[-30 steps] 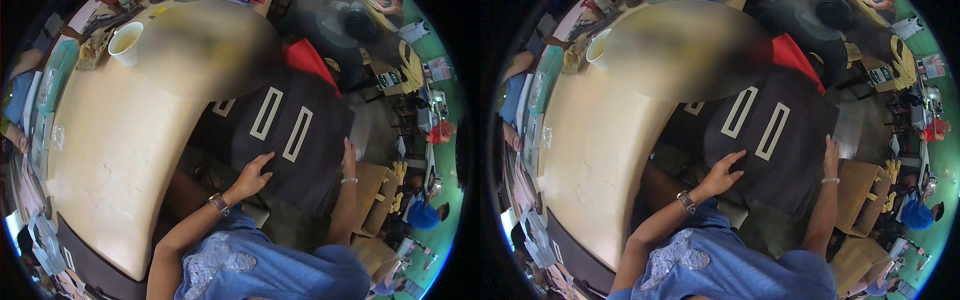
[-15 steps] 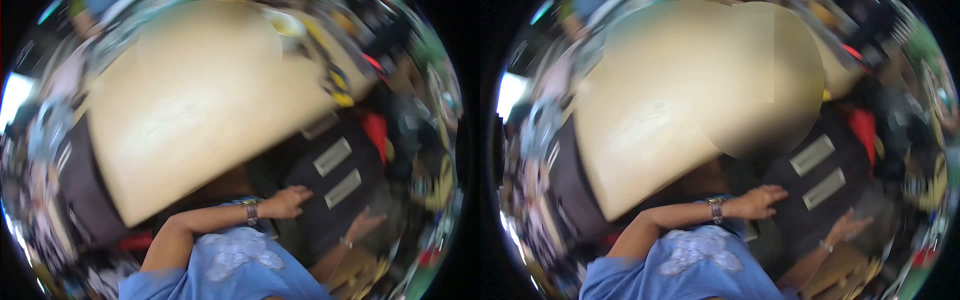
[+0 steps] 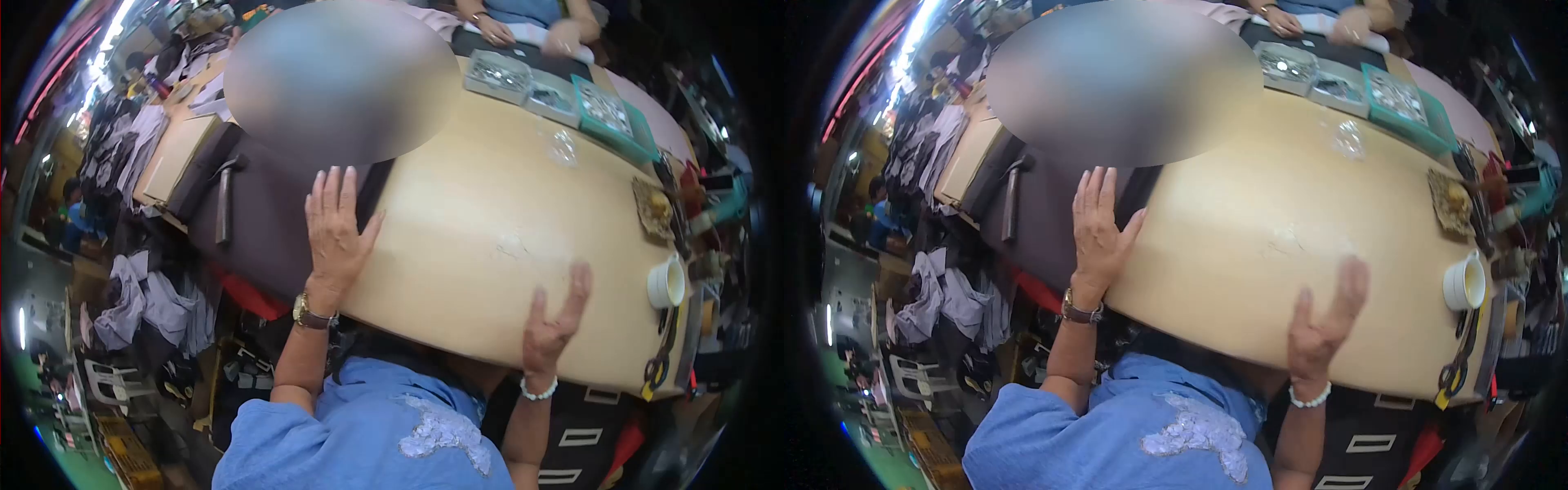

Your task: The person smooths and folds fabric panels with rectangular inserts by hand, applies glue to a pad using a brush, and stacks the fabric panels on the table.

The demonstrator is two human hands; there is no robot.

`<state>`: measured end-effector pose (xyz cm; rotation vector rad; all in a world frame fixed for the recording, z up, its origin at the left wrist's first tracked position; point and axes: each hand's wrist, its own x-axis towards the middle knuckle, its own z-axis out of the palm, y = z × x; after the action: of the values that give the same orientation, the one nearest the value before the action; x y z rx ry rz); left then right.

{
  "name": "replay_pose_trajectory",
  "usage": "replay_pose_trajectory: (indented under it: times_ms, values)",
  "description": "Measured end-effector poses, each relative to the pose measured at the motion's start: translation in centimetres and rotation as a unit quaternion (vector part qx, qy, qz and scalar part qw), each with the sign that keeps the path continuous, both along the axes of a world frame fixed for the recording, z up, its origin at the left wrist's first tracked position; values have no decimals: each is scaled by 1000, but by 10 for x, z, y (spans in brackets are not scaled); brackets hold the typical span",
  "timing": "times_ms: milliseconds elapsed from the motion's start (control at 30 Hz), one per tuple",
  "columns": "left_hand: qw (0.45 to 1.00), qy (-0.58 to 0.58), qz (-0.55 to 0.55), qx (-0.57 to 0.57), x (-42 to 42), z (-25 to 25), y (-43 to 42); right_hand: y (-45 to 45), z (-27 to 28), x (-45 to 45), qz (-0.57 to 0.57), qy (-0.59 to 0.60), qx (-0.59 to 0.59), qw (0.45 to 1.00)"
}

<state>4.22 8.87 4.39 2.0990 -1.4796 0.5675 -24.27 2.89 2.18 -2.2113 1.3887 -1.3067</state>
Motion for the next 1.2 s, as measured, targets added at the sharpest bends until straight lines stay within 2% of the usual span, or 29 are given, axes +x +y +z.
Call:
replay_pose_trajectory:
  times_ms: [67,133,200,300,333,400,433,500,567,633,700,800,900,1100,1200]
  values:
    - [998,15,51,37,23,-7,10,-8,9,50,84,2,-21,996]
    - [997,69,29,25,38,-15,15,-18,16,102,199,-41,10,979]
    - [993,114,6,-4,45,-19,18,-25,19,153,253,-80,32,964]
    - [991,132,2,-6,49,-22,17,-37,32,220,268,-101,246,926]
    - [991,130,-3,-17,50,-22,16,-44,35,236,259,-86,255,928]
    - [993,119,-20,-4,55,-13,21,-53,38,265,245,-58,271,929]
    - [994,111,-16,-1,60,-10,24,-56,28,275,241,-82,222,941]
    - [995,81,62,-4,88,-1,34,-69,-6,292,230,-133,125,956]
    - [988,35,152,8,128,2,47,-68,-21,292,231,-143,106,957]
    - [963,-3,263,62,180,-10,62,-67,-30,288,227,-162,146,949]
    - [940,17,323,104,218,-21,76,-68,-33,288,240,-208,174,932]
    - [930,112,307,168,237,-20,79,-69,-29,291,254,-218,198,921]
    - [940,57,297,159,250,-28,81,-65,-19,291,264,-212,192,921]
    - [934,73,275,218,262,-1,88,-60,30,242,248,-178,153,940]
    - [924,96,283,240,260,-3,86,-52,26,195,235,-178,176,939]
